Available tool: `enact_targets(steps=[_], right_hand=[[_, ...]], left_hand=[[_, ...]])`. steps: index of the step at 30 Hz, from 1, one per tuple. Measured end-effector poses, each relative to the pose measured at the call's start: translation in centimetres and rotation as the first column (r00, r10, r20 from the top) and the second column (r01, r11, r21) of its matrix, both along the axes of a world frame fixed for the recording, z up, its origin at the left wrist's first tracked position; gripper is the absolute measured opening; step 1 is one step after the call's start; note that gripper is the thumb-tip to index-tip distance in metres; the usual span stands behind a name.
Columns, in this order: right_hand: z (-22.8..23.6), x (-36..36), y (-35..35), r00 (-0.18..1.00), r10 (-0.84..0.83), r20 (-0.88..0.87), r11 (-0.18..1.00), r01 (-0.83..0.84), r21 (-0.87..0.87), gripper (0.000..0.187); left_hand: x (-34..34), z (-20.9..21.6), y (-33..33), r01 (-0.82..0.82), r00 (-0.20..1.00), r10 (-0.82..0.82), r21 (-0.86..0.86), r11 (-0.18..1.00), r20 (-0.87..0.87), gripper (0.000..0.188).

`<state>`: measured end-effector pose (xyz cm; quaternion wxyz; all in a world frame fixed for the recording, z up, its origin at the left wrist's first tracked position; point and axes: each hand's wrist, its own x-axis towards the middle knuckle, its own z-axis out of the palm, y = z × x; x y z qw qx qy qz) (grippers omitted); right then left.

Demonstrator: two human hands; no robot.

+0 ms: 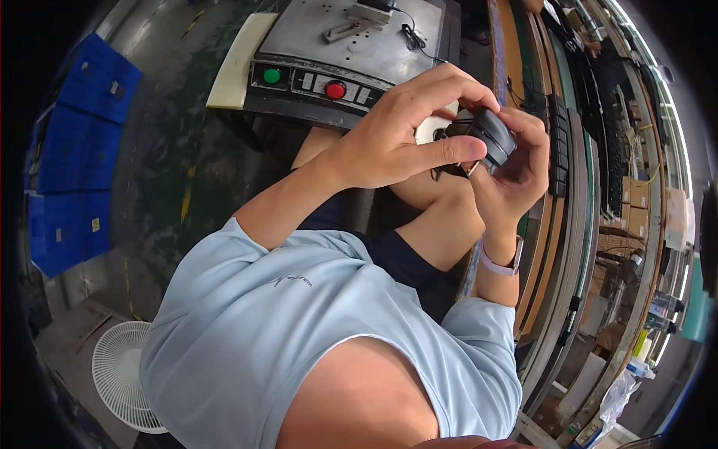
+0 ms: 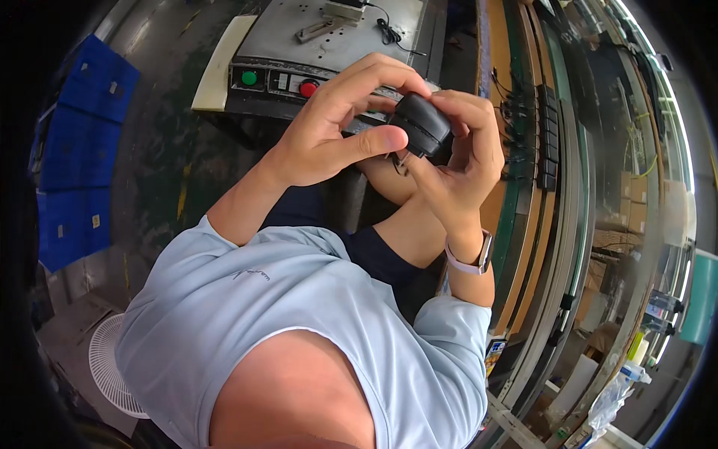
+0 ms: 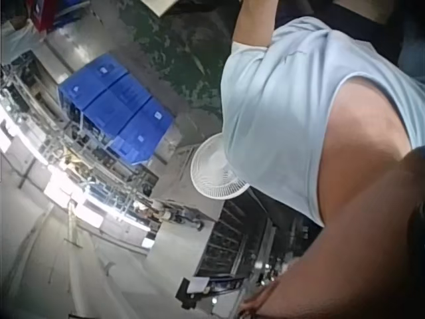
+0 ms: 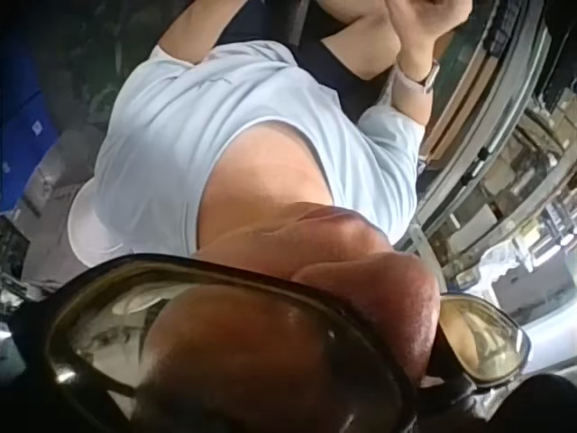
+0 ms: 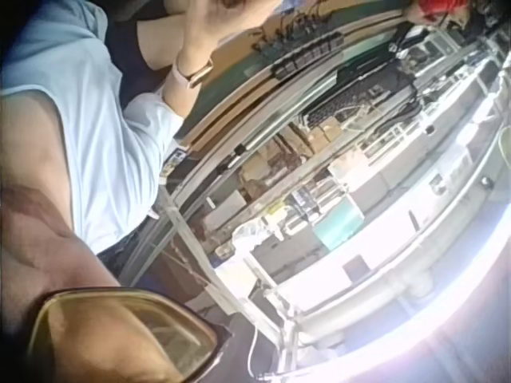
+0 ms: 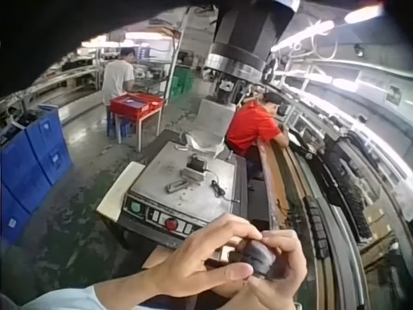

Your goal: Operating a manual press machine to assemble or test black power adapter housings on a production floor.

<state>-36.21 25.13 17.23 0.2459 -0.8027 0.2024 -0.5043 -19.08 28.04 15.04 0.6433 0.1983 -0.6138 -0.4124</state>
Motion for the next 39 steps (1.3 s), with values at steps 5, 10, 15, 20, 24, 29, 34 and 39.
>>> enact_targets(steps=[5,10,15,20,24,29,34,39], right_hand=[[0.2,1.0,0.8,0.997,-0.060,0.047,0.993,0.054,0.103,0.049],[0.6,1.1,0.5,0.999,-0.050,0.006,0.992,0.049,0.114,0.047],[-0.3,1.6,-0.7,0.987,0.138,0.079,0.968,-0.152,0.201,0.055],[-2.0,3.3,-0.8,0.854,0.202,0.480,0.859,-0.390,0.332,0.061],[-2.7,3.5,-0.5,0.816,0.130,0.564,0.784,-0.432,0.445,0.065],[-3.9,3.1,-0.4,0.777,0.079,0.625,0.753,-0.457,0.473,0.063],[-6.3,1.5,-0.1,0.839,0.077,0.539,0.786,-0.384,0.484,0.055],[-5.6,4.3,1.7,0.752,0.204,0.627,0.698,-0.561,0.445,0.051]], left_hand=[[1.1,-0.3,-0.3,-0.205,0.960,0.237,-0.200,0.958,0.150,0.032],[1.0,-0.1,0.3,-0.246,0.964,0.260,-0.181,0.952,0.054,0.034],[1.0,-0.1,1.1,-0.332,0.942,0.336,-0.155,0.930,0.004,0.040],[1.3,-0.7,1.4,-0.374,0.920,0.390,-0.201,0.905,0.044,0.045],[1.7,-1.1,1.9,-0.441,0.869,0.473,-0.201,0.875,0.149,0.046],[0.8,-1.0,2.0,-0.484,0.859,0.504,-0.175,0.857,0.092,0.043],[0.3,-1.3,2.5,-0.525,0.847,0.528,-0.051,0.850,0.068,0.041],[1.9,-1.2,2.9,-0.480,0.843,0.497,-0.129,0.868,0.205,0.036]])
